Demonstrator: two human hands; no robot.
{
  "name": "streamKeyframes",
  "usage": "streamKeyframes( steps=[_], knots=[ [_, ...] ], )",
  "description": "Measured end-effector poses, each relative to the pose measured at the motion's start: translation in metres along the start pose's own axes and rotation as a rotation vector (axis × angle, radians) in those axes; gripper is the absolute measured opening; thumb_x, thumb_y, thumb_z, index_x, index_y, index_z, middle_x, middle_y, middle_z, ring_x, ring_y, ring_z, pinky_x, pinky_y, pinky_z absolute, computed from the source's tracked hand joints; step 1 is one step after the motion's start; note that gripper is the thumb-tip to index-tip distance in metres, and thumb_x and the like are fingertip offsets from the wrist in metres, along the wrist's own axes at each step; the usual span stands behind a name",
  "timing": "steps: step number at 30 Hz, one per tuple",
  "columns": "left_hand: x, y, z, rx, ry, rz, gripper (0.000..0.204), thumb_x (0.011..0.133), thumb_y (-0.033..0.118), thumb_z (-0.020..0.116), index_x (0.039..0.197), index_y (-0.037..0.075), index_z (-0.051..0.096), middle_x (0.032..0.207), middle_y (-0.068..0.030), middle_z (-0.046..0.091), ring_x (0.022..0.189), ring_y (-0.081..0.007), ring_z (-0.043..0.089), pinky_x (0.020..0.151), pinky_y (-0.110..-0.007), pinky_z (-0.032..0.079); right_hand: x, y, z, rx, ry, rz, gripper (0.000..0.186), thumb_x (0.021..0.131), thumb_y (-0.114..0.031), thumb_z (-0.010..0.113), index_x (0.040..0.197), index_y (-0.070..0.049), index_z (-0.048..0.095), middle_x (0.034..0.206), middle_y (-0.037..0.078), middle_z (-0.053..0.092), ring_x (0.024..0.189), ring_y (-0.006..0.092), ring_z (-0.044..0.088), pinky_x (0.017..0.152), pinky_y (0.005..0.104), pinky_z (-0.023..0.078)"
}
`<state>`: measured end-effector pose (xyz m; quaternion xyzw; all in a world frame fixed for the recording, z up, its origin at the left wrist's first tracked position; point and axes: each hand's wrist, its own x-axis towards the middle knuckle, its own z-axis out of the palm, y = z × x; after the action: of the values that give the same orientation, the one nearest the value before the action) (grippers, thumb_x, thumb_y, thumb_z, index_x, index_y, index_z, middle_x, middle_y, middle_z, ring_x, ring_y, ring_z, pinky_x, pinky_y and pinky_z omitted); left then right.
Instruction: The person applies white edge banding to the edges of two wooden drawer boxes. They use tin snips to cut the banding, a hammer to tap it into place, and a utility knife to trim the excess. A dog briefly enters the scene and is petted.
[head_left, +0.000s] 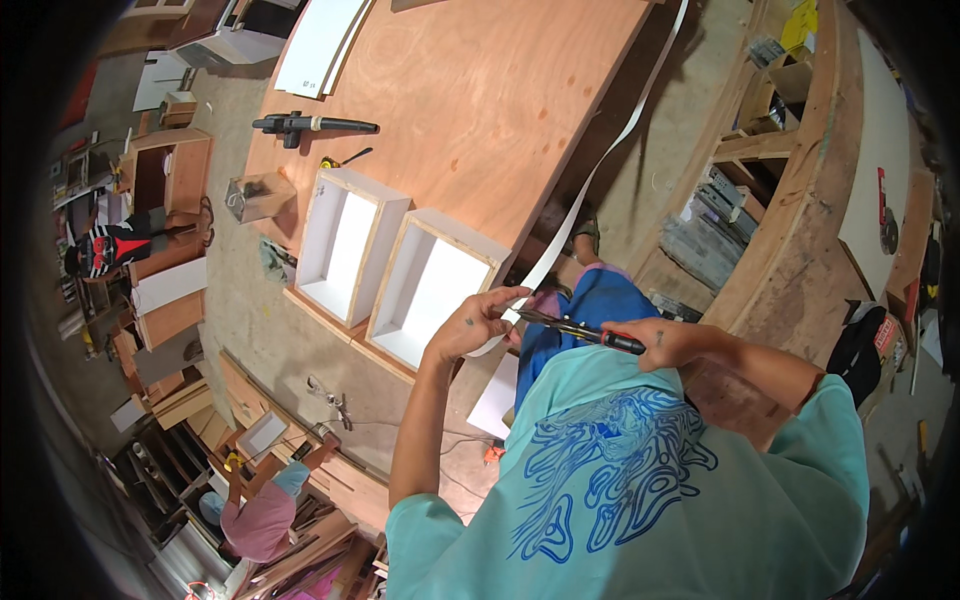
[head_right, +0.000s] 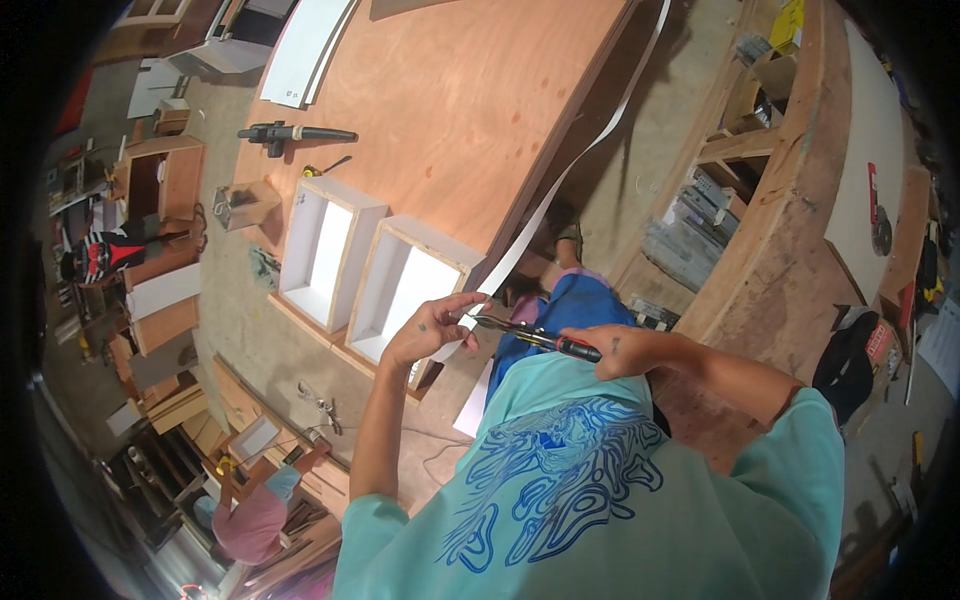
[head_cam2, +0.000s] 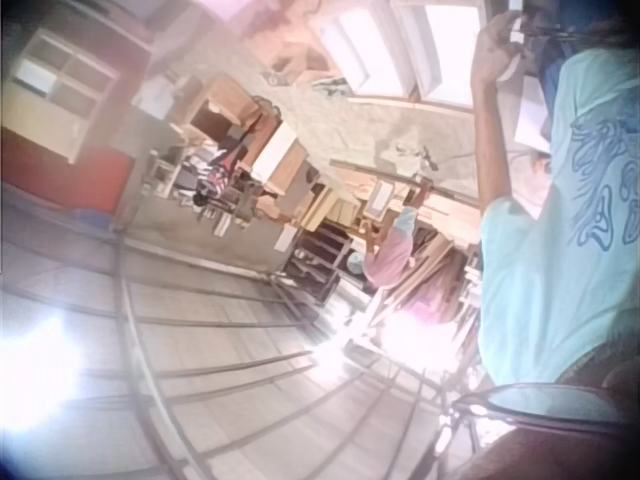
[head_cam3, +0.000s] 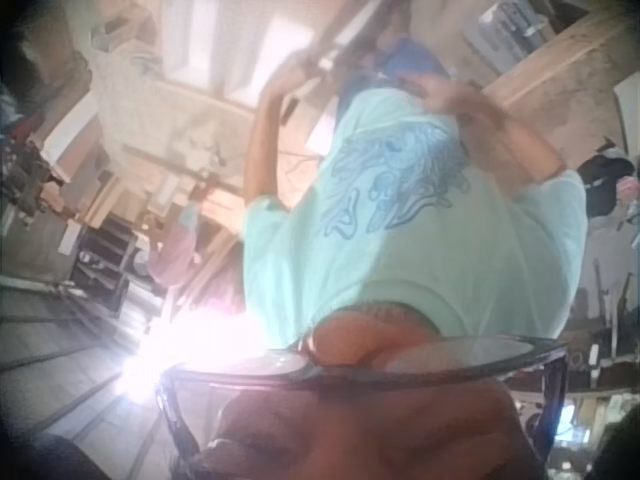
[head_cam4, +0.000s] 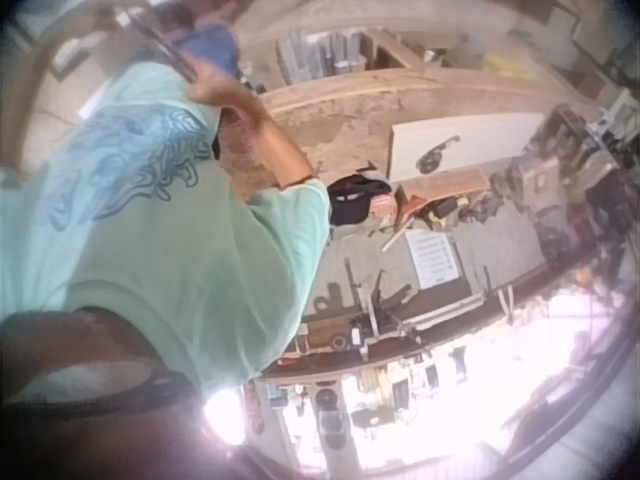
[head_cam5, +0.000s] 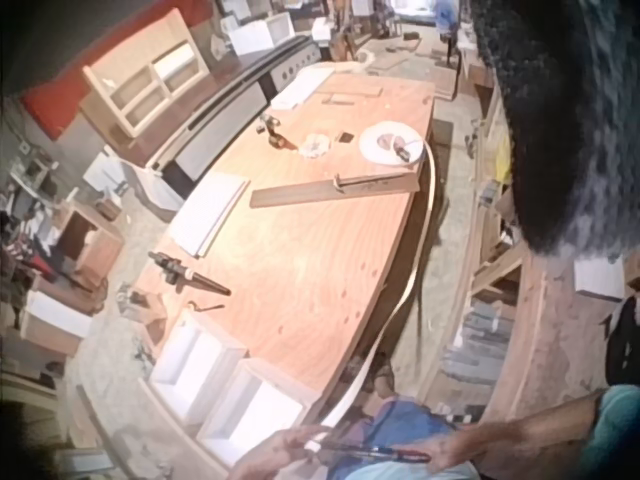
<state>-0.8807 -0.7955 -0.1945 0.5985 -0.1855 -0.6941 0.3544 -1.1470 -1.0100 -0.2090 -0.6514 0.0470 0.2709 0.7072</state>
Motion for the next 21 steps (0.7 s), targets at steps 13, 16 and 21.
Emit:
streamKeyframes(
  steps=[13,16,21],
  knots=[
    [-0.005,0.014,-0.009,-0.145,-0.045,0.132,0.058,0.076,-0.018,0.048,0.132,-0.002,0.053,0.121,-0.0112,0.062,0.077,-0.0146,0.066,0.071,-0.028,0.054,-0.004,0.028,-0.028,1.045,0.609,0.335,0.021,0.084,-0.003,0.064,0.104,-0.004,0.057,0.105,0.011,0.059,0.103,0.0238,0.057,0.091,0.0394,0.048],
    [-0.012,0.045,0.017,-0.068,-0.095,0.133,0.052,0.079,-0.015,0.048,0.127,0.001,0.058,0.118,-0.0109,0.062,0.085,-0.0154,0.066,0.076,-0.029,0.054,0.055,0.055,-0.038,1.437,0.768,0.087,0.015,0.091,-0.007,0.059,0.106,-0.005,0.053,0.117,0.020,0.057,0.112,0.0313,0.055,0.103,0.0507,0.042],
    [-0.016,0.044,0.050,0.187,-0.053,0.226,0.046,0.076,-0.011,0.048,0.119,-0.002,0.060,0.105,-0.0116,0.064,0.082,-0.0164,0.067,0.077,-0.030,0.054,0.110,0.049,-0.052,1.604,0.882,-0.162,0.005,0.095,-0.003,0.051,0.099,-0.004,0.048,0.127,0.025,0.053,0.114,0.0367,0.056,0.103,0.0544,0.045]
  ],
)
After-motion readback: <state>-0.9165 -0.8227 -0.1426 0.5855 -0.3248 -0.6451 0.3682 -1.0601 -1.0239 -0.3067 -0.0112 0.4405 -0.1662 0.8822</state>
